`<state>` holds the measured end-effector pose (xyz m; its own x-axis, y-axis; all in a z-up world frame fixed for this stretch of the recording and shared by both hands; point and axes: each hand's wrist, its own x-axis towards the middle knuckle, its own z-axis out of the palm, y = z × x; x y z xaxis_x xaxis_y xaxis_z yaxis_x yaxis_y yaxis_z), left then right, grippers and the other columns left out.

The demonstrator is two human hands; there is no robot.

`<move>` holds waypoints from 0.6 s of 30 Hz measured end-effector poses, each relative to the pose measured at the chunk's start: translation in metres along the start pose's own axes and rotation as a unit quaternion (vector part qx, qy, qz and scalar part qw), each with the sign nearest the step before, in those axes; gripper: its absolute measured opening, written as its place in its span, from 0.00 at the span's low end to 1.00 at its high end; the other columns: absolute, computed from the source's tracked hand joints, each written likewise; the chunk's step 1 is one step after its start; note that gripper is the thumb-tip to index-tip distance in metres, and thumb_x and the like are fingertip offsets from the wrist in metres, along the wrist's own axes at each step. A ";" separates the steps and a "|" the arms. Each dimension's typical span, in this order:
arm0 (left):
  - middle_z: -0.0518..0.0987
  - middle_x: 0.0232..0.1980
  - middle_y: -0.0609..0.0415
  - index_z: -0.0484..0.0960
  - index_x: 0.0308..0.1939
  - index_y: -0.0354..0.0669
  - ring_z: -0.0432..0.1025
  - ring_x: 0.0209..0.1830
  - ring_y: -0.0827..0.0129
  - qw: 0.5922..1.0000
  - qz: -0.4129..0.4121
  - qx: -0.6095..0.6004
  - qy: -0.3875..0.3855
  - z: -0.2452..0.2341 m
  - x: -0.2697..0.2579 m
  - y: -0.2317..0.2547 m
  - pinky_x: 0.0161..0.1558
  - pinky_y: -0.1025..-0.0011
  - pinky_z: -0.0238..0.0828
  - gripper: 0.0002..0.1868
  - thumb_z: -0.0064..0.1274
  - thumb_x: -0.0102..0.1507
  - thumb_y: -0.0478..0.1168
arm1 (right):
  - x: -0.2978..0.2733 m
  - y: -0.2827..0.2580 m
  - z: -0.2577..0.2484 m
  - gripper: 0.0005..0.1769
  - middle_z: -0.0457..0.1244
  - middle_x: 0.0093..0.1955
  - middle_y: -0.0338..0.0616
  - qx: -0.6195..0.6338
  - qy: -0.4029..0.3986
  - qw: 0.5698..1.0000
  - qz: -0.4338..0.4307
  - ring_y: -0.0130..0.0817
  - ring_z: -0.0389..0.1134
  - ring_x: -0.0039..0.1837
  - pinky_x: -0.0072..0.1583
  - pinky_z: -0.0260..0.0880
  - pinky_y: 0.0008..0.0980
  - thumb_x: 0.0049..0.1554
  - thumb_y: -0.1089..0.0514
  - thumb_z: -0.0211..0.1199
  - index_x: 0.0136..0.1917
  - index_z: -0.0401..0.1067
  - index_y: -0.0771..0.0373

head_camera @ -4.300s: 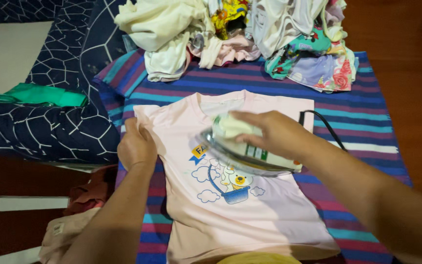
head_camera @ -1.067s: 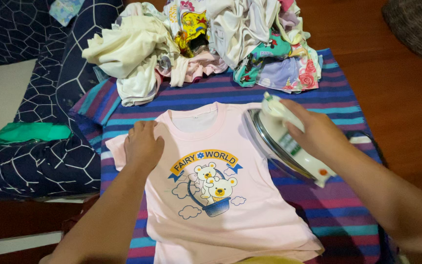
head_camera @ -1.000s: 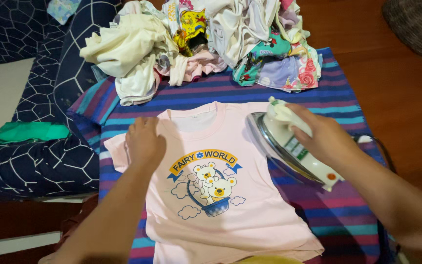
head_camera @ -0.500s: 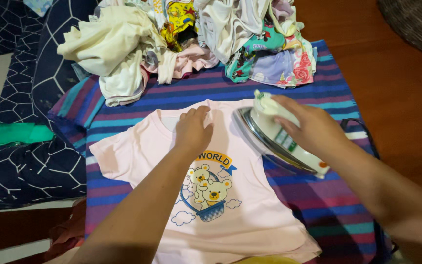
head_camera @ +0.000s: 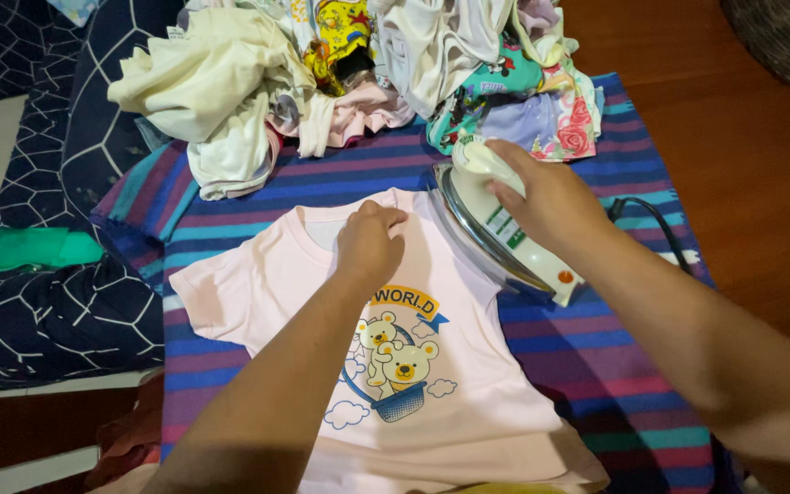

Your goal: The person irons a pink t-shirt on a striped ironing board. They smooth the shirt, iron the front and back, flip the shirt over, and continue ironing until the garment is flat.

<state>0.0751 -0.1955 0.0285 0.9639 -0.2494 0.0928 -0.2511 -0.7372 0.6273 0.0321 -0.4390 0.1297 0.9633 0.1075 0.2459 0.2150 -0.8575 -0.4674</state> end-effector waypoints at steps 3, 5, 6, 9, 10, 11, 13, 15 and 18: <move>0.78 0.55 0.53 0.86 0.52 0.48 0.70 0.59 0.56 1.000 0.022 -0.019 0.004 -0.006 -0.012 0.001 0.61 0.59 0.65 0.18 0.59 0.57 0.35 | -0.013 0.001 -0.002 0.30 0.69 0.54 0.61 0.014 -0.001 1.000 -0.017 0.62 0.71 0.53 0.51 0.71 0.52 0.60 0.51 0.64 0.74 0.63 0.51; 0.77 0.57 0.54 0.85 0.54 0.48 0.70 0.59 0.56 0.999 0.047 0.006 0.004 -0.010 -0.024 0.000 0.61 0.58 0.66 0.20 0.58 0.57 0.36 | -0.030 -0.001 -0.007 0.30 0.70 0.51 0.60 -0.006 -0.041 0.998 0.044 0.62 0.71 0.52 0.50 0.71 0.52 0.60 0.50 0.64 0.74 0.63 0.47; 0.77 0.58 0.54 0.84 0.55 0.48 0.69 0.59 0.55 0.998 0.059 0.018 0.004 -0.012 -0.030 -0.001 0.61 0.58 0.66 0.20 0.58 0.57 0.36 | -0.039 -0.004 -0.008 0.31 0.70 0.50 0.60 -0.016 -0.049 0.998 0.047 0.61 0.71 0.51 0.50 0.72 0.52 0.59 0.50 0.64 0.74 0.63 0.45; 0.76 0.60 0.54 0.81 0.59 0.47 0.68 0.60 0.55 0.996 0.079 0.041 0.009 -0.015 -0.052 -0.001 0.61 0.54 0.62 0.24 0.59 0.57 0.36 | -0.064 -0.011 -0.014 0.32 0.70 0.50 0.59 -0.034 -0.057 0.997 0.047 0.61 0.72 0.49 0.48 0.72 0.53 0.58 0.49 0.64 0.74 0.63 0.43; 0.75 0.61 0.54 0.81 0.59 0.47 0.68 0.61 0.55 0.995 0.084 0.041 0.017 -0.015 -0.055 -0.001 0.62 0.54 0.61 0.24 0.59 0.58 0.36 | -0.071 -0.013 -0.015 0.32 0.70 0.50 0.59 -0.030 -0.052 0.997 0.039 0.62 0.71 0.49 0.47 0.72 0.53 0.58 0.49 0.63 0.74 0.62 0.44; 0.74 0.62 0.54 0.80 0.60 0.47 0.68 0.62 0.56 0.995 0.087 0.040 0.026 -0.014 -0.058 -0.002 0.63 0.54 0.60 0.24 0.58 0.58 0.36 | -0.073 -0.014 -0.016 0.32 0.70 0.50 0.60 -0.026 -0.048 0.998 0.027 0.62 0.71 0.49 0.47 0.72 0.53 0.58 0.50 0.63 0.74 0.62 0.44; 0.74 0.64 0.54 0.80 0.60 0.48 0.67 0.63 0.56 0.995 0.083 0.040 0.032 -0.012 -0.060 -0.003 0.64 0.53 0.59 0.25 0.58 0.58 0.36 | -0.069 -0.016 -0.014 0.31 0.70 0.51 0.60 -0.051 -0.035 0.998 0.028 0.63 0.71 0.49 0.46 0.71 0.54 0.58 0.49 0.63 0.74 0.62 0.44; 0.73 0.63 0.54 0.80 0.60 0.49 0.66 0.63 0.56 0.996 0.070 0.041 0.023 -0.011 -0.058 -0.002 0.65 0.54 0.58 0.25 0.58 0.58 0.36 | -0.062 -0.018 -0.011 0.30 0.69 0.48 0.61 -0.072 -0.028 0.997 0.028 0.63 0.70 0.48 0.46 0.70 0.55 0.59 0.49 0.63 0.74 0.62 0.44; 0.73 0.64 0.54 0.80 0.60 0.49 0.66 0.64 0.56 0.996 0.072 0.034 0.028 -0.011 -0.059 -0.003 0.65 0.53 0.58 0.25 0.58 0.58 0.36 | -0.039 -0.018 -0.003 0.31 0.69 0.44 0.62 -0.097 -0.027 0.994 0.033 0.63 0.70 0.47 0.47 0.69 0.56 0.60 0.48 0.62 0.75 0.62 0.45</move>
<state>0.0197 -0.1723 0.0296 0.9204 -0.3223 0.2215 -0.3908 -0.7373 0.5510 -0.0094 -0.4287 0.1310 0.9825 0.0704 0.1725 0.1216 -0.9438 -0.3074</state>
